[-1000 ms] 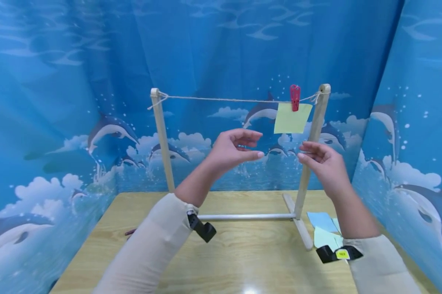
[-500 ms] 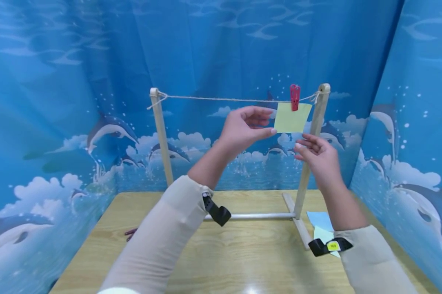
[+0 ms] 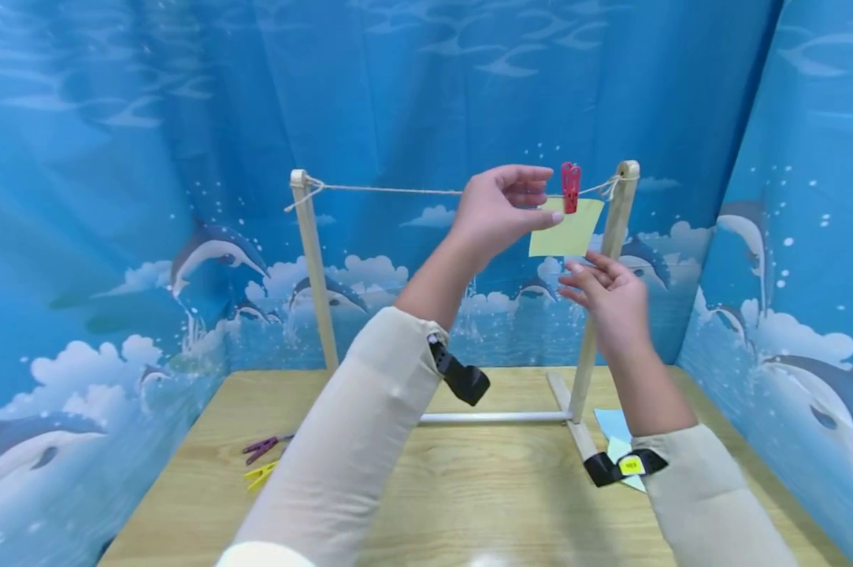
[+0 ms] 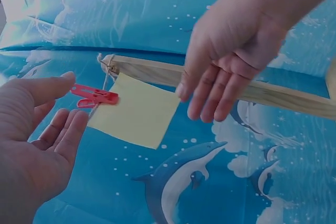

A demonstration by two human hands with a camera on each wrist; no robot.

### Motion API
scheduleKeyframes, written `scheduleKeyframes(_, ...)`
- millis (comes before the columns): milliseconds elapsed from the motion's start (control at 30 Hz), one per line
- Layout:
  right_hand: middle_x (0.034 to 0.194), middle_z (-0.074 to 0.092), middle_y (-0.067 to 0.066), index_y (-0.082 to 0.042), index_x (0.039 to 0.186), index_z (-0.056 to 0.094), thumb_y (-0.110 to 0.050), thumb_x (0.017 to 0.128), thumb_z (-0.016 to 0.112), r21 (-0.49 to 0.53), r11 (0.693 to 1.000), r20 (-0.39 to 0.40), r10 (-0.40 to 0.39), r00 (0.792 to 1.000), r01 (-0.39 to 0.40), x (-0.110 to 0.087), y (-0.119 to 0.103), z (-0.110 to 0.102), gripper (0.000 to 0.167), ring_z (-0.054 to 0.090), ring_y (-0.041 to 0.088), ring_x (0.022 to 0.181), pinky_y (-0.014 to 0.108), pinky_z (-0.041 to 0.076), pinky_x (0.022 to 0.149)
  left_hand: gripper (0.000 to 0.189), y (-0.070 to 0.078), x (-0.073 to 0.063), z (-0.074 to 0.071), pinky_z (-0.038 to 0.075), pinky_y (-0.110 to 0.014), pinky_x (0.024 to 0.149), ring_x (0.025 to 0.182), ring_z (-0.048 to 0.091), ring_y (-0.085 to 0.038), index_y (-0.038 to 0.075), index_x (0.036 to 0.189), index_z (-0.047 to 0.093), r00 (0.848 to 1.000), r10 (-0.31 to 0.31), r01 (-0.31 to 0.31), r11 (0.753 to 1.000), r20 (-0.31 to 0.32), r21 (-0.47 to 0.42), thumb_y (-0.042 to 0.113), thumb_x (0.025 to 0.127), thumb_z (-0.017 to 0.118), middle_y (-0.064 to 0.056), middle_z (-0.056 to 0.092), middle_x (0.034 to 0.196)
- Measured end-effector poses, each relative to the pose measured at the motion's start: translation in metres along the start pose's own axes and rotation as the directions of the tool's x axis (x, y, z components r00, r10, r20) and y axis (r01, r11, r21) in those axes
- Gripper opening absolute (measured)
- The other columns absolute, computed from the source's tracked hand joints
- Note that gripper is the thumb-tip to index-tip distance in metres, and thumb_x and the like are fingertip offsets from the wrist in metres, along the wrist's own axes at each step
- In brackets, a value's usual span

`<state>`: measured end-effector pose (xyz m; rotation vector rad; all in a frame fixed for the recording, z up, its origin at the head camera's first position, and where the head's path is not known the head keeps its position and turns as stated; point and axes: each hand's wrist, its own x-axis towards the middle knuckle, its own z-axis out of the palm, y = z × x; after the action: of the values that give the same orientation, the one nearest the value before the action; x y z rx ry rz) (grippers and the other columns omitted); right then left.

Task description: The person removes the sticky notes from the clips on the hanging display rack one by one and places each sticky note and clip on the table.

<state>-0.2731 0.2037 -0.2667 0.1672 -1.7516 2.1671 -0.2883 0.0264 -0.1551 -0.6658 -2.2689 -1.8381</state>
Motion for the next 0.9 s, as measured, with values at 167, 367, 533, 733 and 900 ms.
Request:
scheduleKeyframes(167, 0.108, 0.065, 0.012, 0.001, 0.130, 0.049, -0.023, 0.087, 0.073, 0.166, 0.984, -0.043, 0.073, 0.996, -0.065, 0.003, -0.001, 0.004, 0.055, 0.070, 0.019, 0.090, 0.027, 0.056, 0.080, 0.050, 0.009, 0.012, 0.008, 0.054, -0.015, 0.075, 0.096, 0.061, 0.000, 0.020, 0.125, 0.066, 1.000, -0.019, 0.019, 1.000, -0.025, 0.004, 0.014, 0.078, 0.083, 0.009, 0.065, 0.109)
scheduleKeyframes(367, 0.093, 0.068, 0.010, 0.000, 0.113, 0.055, -0.020, 0.087, 0.072, 0.219, 0.972, -0.097, 0.106, 0.990, -0.083, 0.008, -0.001, 0.006, 0.036, 0.071, 0.017, 0.079, 0.029, 0.058, 0.075, 0.065, 0.011, 0.021, 0.017, 0.054, -0.019, 0.083, 0.116, 0.056, -0.005, 0.021, 0.137, 0.057, 0.995, -0.095, 0.092, 0.986, 0.019, 0.136, 0.019, 0.078, 0.084, 0.006, 0.061, 0.127)
scheduleKeyframes(533, 0.090, 0.069, 0.009, -0.001, 0.110, 0.056, -0.020, 0.089, 0.070, 0.174, 0.983, -0.134, 0.089, 0.987, -0.065, 0.010, 0.000, 0.007, 0.032, 0.071, 0.016, 0.076, 0.028, 0.058, 0.074, 0.072, 0.008, 0.026, 0.020, 0.054, -0.019, 0.083, 0.119, 0.055, -0.005, 0.025, 0.144, 0.048, 0.994, -0.097, 0.088, 0.983, 0.044, 0.164, 0.021, 0.081, 0.081, 0.010, 0.056, 0.135)
scheduleKeyframes(733, 0.087, 0.068, 0.009, -0.001, 0.108, 0.058, -0.021, 0.088, 0.072, 0.174, 0.984, -0.165, 0.067, 0.984, -0.038, 0.011, 0.003, 0.009, 0.031, 0.069, 0.015, 0.070, 0.027, 0.059, 0.068, 0.064, 0.003, 0.028, 0.027, 0.054, -0.014, 0.073, 0.101, 0.059, 0.001, 0.028, 0.142, 0.051, 0.998, -0.012, 0.002, 0.986, 0.055, 0.169, 0.027, 0.084, 0.078, 0.013, 0.061, 0.123)
scheduleKeyframes(900, 0.087, 0.068, 0.011, -0.001, 0.107, 0.059, -0.020, 0.086, 0.074, 0.198, 0.980, -0.183, 0.044, 0.982, -0.007, 0.010, 0.006, 0.011, 0.032, 0.069, 0.016, 0.068, 0.028, 0.059, 0.067, 0.051, 0.000, 0.024, 0.032, 0.053, -0.013, 0.066, 0.090, 0.058, 0.002, 0.024, 0.131, 0.062, 0.999, 0.049, -0.049, 0.967, 0.005, 0.250, 0.032, 0.084, 0.078, 0.012, 0.065, 0.107)
